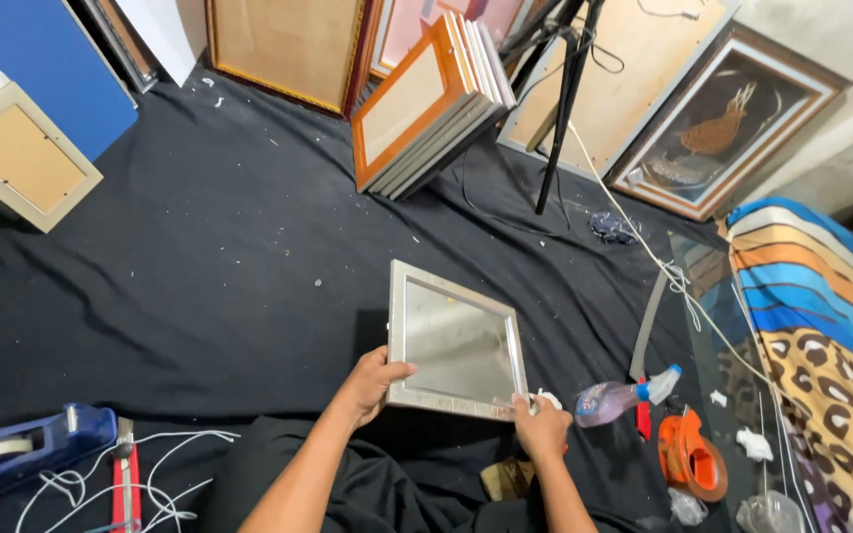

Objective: The person is cleaning a mirror surface using a spray bottle and a cloth, and handling various picture frames in a workshop setting.

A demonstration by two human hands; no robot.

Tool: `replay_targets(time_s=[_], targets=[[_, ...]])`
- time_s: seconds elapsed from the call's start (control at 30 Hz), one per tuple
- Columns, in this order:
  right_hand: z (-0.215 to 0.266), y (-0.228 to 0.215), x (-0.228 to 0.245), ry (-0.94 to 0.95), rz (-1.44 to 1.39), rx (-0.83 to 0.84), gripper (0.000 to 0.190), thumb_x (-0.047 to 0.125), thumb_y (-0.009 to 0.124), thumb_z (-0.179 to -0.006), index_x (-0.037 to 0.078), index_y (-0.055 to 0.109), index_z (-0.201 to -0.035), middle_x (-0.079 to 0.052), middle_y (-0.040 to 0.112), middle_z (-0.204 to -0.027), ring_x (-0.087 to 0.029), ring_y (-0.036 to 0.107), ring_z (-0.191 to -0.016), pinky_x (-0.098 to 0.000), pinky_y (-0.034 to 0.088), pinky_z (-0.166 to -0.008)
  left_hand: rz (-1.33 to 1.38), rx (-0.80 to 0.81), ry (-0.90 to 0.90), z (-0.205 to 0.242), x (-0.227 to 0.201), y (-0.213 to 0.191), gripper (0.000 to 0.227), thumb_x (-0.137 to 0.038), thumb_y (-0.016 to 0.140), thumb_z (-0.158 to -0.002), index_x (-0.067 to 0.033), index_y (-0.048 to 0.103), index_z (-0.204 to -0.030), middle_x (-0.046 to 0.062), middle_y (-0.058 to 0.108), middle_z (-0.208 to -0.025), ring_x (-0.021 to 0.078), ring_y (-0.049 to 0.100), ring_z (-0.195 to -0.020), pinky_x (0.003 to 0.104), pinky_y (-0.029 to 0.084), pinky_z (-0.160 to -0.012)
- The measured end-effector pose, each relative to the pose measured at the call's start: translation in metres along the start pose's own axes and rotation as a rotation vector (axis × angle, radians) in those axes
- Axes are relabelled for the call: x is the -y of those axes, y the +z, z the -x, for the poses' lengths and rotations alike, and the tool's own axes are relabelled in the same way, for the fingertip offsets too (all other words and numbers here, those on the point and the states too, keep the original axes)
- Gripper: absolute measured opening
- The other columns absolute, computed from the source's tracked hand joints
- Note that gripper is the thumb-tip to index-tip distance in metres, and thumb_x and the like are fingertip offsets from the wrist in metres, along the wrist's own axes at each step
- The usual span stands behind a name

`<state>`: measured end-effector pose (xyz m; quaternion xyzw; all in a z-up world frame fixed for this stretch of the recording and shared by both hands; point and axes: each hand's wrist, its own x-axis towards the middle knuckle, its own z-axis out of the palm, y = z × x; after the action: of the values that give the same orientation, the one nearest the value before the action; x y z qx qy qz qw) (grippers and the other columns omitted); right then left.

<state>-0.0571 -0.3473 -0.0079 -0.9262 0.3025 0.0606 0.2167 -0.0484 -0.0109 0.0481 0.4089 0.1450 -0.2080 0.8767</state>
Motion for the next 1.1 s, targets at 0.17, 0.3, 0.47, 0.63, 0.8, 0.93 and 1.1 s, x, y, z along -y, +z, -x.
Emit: replay_targets(time_s=[0.17, 0.3, 0.47, 0.63, 0.8, 0.93, 1.1], targets=[[0.016, -0.066, 0.042, 0.08, -0.13, 0.076, 0.075, 0.063, 0.06, -0.083, 0.001, 0.07, -0.124, -0.024, 0.068, -0.124, -0.038, 0.064, -0.112, -0.0435, 0.051, -0.097, 0.155, 0.039, 0.035, 0.016, -0.022, -0.019, 0.04, 0.005, 0.061, -0.085, 0.0117, 0.061, -0.125, 0.027, 0.069, -0.11, 0.0277, 0.066, -0.09, 0.033, 0.052, -0.082], [-0.004, -0.098, 0.031, 0.041, -1.081, 0.374, 0.034, 0.024, 0.063, -0.099, -0.006, 0.067, -0.113, -0.016, 0.067, -0.105, -0.022, 0.06, -0.094, -0.0322, 0.046, -0.084, 0.329, 0.131, 0.111, 0.02, -0.03, -0.031, 0.042, 0.005, 0.06, -0.085, 0.0089, 0.062, -0.127, 0.025, 0.071, -0.109, 0.0272, 0.068, -0.088, 0.033, 0.053, -0.079], [0.026, -0.174, 0.095, -0.234, -1.164, 0.48, 0.045, 0.017, 0.059, -0.096, -0.005, 0.058, -0.135, -0.013, 0.064, -0.099, -0.015, 0.058, -0.079, -0.0246, 0.046, -0.065, 0.415, 0.131, 0.148, 0.005, -0.035, -0.035, 0.033, -0.006, 0.061, -0.087, 0.0043, 0.062, -0.118, 0.019, 0.063, -0.103, 0.0236, 0.059, -0.089, 0.03, 0.047, -0.082], [0.061, -0.217, 0.201, -0.411, -1.047, 0.422, 0.05, 0.023, 0.066, -0.09, -0.005, 0.06, -0.132, -0.01, 0.063, -0.093, -0.011, 0.053, -0.065, -0.0205, 0.04, -0.045, 0.619, 0.192, 0.235, -0.004, -0.061, -0.023, 0.091, -0.071, 0.045, -0.091, 0.0052, 0.058, -0.139, 0.026, 0.069, -0.124, 0.0364, 0.072, -0.095, 0.045, 0.063, -0.071], [0.061, -0.218, 0.312, -0.612, -1.012, 0.224, 0.025, 0.015, 0.071, -0.095, 0.01, 0.07, -0.12, -0.007, 0.072, -0.092, -0.016, 0.073, -0.08, -0.0337, 0.063, -0.07, 0.02, -0.539, 0.204, -0.055, -0.024, -0.033, 0.033, -0.027, 0.049, -0.091, 0.0002, 0.066, -0.1, 0.021, 0.07, -0.106, 0.0333, 0.074, -0.08, 0.037, 0.061, -0.055], [0.025, -0.192, 0.385, -0.658, -1.024, 0.249, 0.028, 0.012, 0.075, -0.092, 0.005, 0.07, -0.118, -0.01, 0.073, -0.091, -0.019, 0.074, -0.076, -0.0402, 0.065, -0.07, -0.058, -0.561, 0.198, -0.054, -0.038, -0.028, 0.061, -0.055, 0.051, -0.101, 0.0029, 0.065, -0.113, 0.022, 0.072, -0.107, 0.0297, 0.076, -0.079, 0.034, 0.062, -0.055], [-0.039, -0.165, 0.46, -0.693, -0.762, 0.218, 0.033, 0.016, 0.06, -0.099, 0.004, 0.068, -0.129, -0.006, 0.07, -0.101, -0.01, 0.059, -0.071, -0.0207, 0.045, -0.052, -0.333, -0.608, 0.134, -0.055, -0.036, -0.027, 0.05, -0.052, 0.067, -0.088, -0.0061, 0.067, -0.106, 0.004, 0.069, -0.08, 0.0157, 0.072, -0.066, 0.029, 0.057, -0.067]])
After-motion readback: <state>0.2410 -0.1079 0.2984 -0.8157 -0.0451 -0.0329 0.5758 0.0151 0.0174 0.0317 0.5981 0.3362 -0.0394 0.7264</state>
